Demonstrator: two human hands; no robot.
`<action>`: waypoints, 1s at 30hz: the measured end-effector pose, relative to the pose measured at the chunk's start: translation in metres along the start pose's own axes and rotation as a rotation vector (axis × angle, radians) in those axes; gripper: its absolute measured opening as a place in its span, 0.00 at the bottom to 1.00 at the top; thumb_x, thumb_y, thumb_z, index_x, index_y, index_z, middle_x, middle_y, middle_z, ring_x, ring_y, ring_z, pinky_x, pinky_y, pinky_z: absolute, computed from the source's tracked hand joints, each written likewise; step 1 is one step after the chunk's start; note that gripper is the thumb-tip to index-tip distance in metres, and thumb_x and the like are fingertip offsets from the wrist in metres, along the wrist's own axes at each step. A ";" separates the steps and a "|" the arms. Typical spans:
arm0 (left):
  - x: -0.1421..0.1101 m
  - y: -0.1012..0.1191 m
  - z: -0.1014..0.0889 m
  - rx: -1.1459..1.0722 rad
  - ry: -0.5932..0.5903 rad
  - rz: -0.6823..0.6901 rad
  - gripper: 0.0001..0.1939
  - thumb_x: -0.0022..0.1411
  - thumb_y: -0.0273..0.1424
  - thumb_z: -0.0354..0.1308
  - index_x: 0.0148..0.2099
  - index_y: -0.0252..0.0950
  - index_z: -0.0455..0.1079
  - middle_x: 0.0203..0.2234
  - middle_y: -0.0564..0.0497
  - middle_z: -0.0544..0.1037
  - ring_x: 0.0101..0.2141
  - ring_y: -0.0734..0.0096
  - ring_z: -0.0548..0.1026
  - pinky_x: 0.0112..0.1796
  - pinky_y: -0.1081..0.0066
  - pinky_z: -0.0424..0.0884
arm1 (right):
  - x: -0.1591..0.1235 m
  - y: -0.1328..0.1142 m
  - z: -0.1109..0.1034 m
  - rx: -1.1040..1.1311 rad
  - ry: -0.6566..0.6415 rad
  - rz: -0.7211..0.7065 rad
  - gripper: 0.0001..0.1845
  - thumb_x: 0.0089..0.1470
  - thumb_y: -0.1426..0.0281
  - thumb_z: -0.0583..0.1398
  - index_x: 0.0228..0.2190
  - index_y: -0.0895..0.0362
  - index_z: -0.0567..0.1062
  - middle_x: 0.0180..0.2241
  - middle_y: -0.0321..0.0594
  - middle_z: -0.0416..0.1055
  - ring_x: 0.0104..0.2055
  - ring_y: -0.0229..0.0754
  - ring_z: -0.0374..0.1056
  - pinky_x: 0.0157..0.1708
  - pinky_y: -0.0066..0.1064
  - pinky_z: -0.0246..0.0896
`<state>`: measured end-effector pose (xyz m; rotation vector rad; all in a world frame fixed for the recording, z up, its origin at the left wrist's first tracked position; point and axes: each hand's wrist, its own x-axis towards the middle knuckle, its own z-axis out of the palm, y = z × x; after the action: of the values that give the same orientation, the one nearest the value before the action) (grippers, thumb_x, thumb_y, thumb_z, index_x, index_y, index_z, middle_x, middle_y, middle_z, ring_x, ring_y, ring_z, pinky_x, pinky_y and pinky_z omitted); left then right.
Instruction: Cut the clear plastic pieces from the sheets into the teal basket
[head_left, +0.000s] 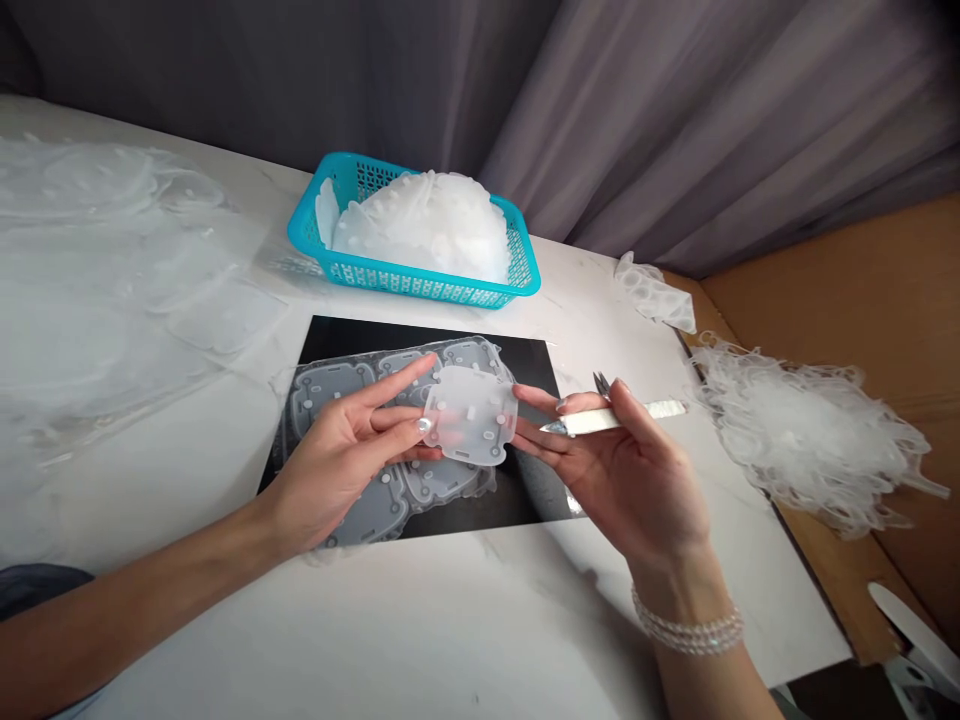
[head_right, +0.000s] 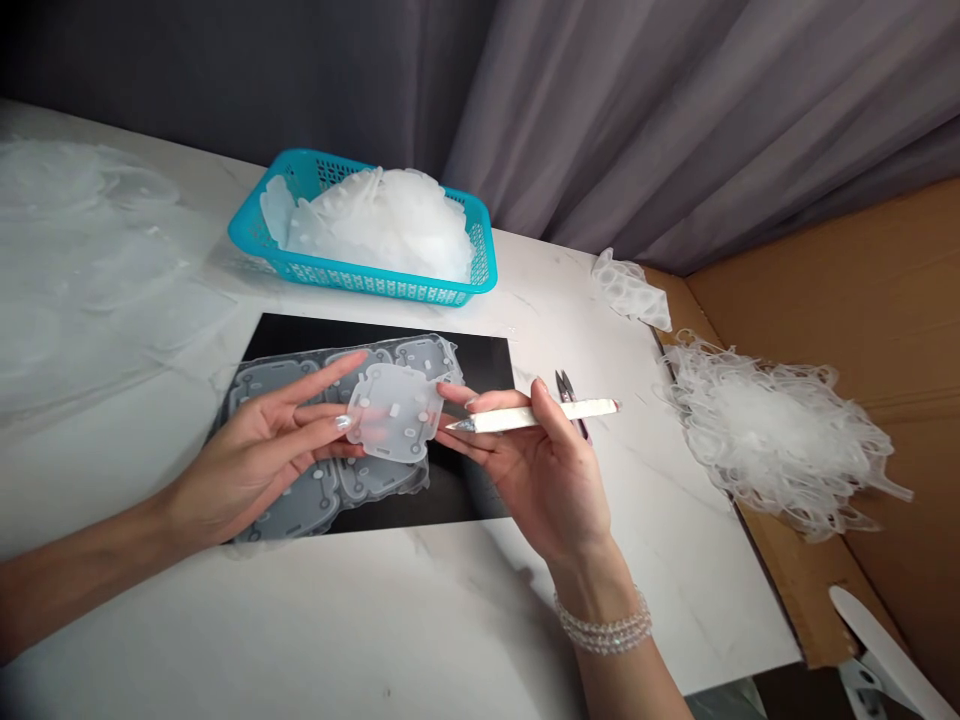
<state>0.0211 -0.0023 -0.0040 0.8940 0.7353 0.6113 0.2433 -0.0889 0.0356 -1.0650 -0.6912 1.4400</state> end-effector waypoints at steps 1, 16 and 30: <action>0.000 0.000 -0.001 0.009 0.006 -0.003 0.35 0.61 0.34 0.65 0.68 0.43 0.58 0.42 0.50 0.83 0.39 0.70 0.80 0.45 0.68 0.77 | 0.000 0.000 0.000 0.000 -0.001 -0.004 0.29 0.67 0.55 0.44 0.33 0.51 0.81 0.49 0.40 0.77 0.50 0.50 0.75 0.60 0.54 0.58; 0.000 -0.004 -0.002 -0.001 0.009 0.014 0.26 0.61 0.36 0.65 0.61 0.39 0.69 0.42 0.48 0.83 0.43 0.67 0.80 0.46 0.69 0.76 | -0.002 -0.001 -0.002 0.052 0.022 0.002 0.30 0.67 0.56 0.44 0.31 0.51 0.82 0.52 0.39 0.76 0.51 0.52 0.74 0.59 0.49 0.61; 0.000 -0.005 -0.001 -0.088 0.003 0.035 0.18 0.60 0.34 0.67 0.53 0.41 0.76 0.38 0.51 0.84 0.41 0.70 0.80 0.43 0.74 0.77 | 0.000 0.000 -0.003 0.025 0.053 -0.054 0.31 0.67 0.57 0.44 0.31 0.51 0.83 0.52 0.44 0.75 0.60 0.52 0.65 0.53 0.47 0.67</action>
<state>0.0210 -0.0046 -0.0091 0.8258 0.6918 0.6715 0.2461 -0.0894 0.0343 -1.0536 -0.6581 1.3664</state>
